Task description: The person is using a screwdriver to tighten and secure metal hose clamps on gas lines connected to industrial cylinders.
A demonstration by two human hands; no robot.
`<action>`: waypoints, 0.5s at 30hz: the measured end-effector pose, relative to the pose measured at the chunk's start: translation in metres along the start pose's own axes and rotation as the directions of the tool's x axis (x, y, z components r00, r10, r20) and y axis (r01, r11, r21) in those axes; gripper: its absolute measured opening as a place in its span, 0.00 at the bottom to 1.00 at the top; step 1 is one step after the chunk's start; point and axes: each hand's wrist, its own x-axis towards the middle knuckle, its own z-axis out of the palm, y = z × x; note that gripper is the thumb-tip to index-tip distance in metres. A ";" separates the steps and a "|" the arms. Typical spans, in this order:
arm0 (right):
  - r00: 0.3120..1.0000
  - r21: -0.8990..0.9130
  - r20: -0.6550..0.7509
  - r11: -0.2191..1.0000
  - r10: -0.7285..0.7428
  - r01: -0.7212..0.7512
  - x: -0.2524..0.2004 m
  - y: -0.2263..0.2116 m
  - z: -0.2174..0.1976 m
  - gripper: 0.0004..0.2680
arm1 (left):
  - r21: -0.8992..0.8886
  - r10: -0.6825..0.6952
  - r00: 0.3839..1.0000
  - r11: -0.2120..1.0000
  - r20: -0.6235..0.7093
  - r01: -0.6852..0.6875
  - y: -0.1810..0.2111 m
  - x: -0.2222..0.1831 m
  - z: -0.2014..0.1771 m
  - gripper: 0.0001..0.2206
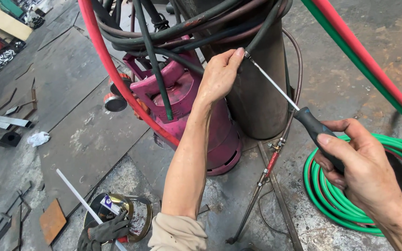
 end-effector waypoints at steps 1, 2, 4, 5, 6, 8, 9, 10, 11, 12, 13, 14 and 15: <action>1.000 0.008 0.004 1.000 0.003 -0.003 0.000 0.001 -0.002 0.14 | -0.010 -0.003 1.000 1.000 0.005 0.003 0.000 0.000 0.000 0.20; 1.000 0.021 0.003 1.000 0.003 -0.003 0.000 0.002 -0.003 0.13 | -0.019 -0.001 1.000 1.000 0.015 0.001 0.001 0.000 0.001 0.20; 1.000 0.033 0.007 0.999 0.005 -0.005 0.001 0.004 -0.005 0.13 | -0.023 -0.006 1.000 1.000 0.021 0.007 0.002 0.000 0.001 0.20; 1.000 0.042 0.009 0.999 0.004 -0.004 0.001 0.004 -0.007 0.13 | -0.031 -0.008 1.000 0.999 0.026 0.009 0.003 0.000 0.001 0.20; 1.000 0.046 0.004 0.999 0.004 -0.004 0.001 0.005 -0.009 0.13 | -0.029 -0.006 0.999 1.000 0.031 0.007 0.003 0.000 0.001 0.20; 1.000 0.046 0.009 0.999 0.008 -0.008 0.002 0.007 -0.012 0.13 | -0.045 0.012 1.000 0.999 0.025 -0.011 0.002 -0.002 0.001 0.20; 1.000 0.050 0.004 0.999 0.008 -0.008 0.003 0.006 -0.013 0.13 | -0.043 0.014 0.999 0.999 0.031 -0.013 0.001 -0.001 0.001 0.20; 1.000 0.047 0.006 0.999 0.014 -0.014 0.003 0.006 -0.014 0.13 | -0.111 0.018 0.999 0.994 0.048 -0.012 0.000 -0.001 0.001 0.20; 1.000 0.045 0.008 0.999 0.020 -0.021 0.003 0.005 -0.014 0.13 | -0.178 0.022 0.998 0.984 0.065 -0.010 -0.001 -0.001 0.001 0.20; 1.000 0.046 0.007 0.999 0.021 -0.021 0.003 0.006 -0.015 0.13 | -0.178 0.022 0.998 0.984 0.067 -0.009 0.001 -0.001 0.001 0.20; 1.000 0.047 0.012 0.999 0.026 -0.027 0.003 0.007 -0.015 0.13 | -0.162 0.011 0.998 0.987 0.070 0.000 0.002 -0.001 0.000 0.20; 0.999 0.048 0.018 0.998 0.030 -0.031 0.003 0.007 -0.015 0.13 | -0.145 0.002 0.998 0.989 0.070 0.009 0.005 -0.001 -0.002 0.19; 0.999 0.048 0.019 0.998 0.030 -0.030 0.003 0.006 -0.015 0.13 | -0.145 0.002 0.998 0.989 0.070 0.008 0.005 -0.002 -0.002 0.19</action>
